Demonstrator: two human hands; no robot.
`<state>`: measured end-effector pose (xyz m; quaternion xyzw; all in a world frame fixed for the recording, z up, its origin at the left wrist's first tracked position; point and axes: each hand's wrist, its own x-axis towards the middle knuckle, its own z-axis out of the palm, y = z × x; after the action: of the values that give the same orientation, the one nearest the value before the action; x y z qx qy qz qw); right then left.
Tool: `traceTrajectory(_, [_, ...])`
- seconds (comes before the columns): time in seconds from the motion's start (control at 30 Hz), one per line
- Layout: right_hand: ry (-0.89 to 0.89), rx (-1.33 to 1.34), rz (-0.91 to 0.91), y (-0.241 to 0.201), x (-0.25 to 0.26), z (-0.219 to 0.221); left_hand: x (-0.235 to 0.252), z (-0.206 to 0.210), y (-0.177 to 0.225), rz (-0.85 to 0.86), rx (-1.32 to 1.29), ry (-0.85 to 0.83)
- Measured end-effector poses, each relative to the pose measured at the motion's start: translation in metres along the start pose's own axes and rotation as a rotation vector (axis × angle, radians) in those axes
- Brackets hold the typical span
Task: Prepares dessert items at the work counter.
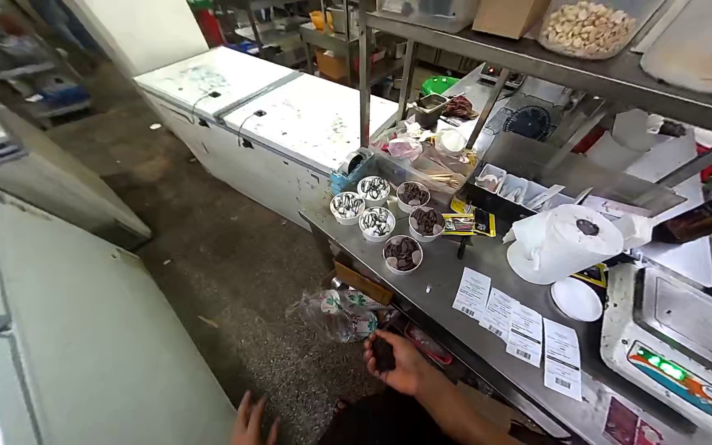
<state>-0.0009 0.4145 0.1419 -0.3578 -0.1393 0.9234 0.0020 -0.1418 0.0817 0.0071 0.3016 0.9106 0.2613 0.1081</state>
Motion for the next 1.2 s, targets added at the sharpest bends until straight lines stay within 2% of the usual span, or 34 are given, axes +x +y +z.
traceTrajectory(0.07, [0.054, 0.087, -0.089, -0.022, 0.003, 0.008, 0.063, -0.002, -0.012, 0.055, 0.017, -0.028])
traceTrajectory(0.2, [0.125, 0.244, -0.266, -0.080, 0.018, 0.013, 0.151, 0.004, -0.012, -0.039, -0.013, -0.075])
traceTrajectory(0.3, [0.225, 0.228, -0.433, -0.132, 0.034, 0.017, 0.180, 0.020, -0.011, -0.110, -0.035, -0.151])
traceTrajectory(0.4, [0.315, 0.095, -0.597, -0.176, 0.057, 0.017, 0.193, 0.035, -0.011, -0.188, -0.041, -0.235])
traceTrajectory(0.53, [0.356, 0.002, -0.702, -0.214, 0.087, 0.009, 0.207, 0.050, -0.025, -0.227, -0.018, -0.348])
traceTrajectory(0.73, [0.402, -0.007, -0.788, -0.237, 0.107, 0.006, 0.257, 0.056, -0.042, -0.322, 0.063, -0.559])
traceTrajectory(0.87, [0.456, -0.026, -0.819, -0.233, 0.110, 0.006, 0.304, 0.052, -0.049, -0.297, 0.182, -0.753])
traceTrajectory(1.07, [0.515, -0.073, -0.811, -0.210, 0.108, 0.009, 0.364, 0.039, -0.044, -0.245, 0.125, -0.763])
traceTrajectory(1.2, [0.527, 0.022, -0.851, -0.207, 0.122, 0.013, 0.383, 0.040, -0.049, -0.226, 0.130, -0.791])
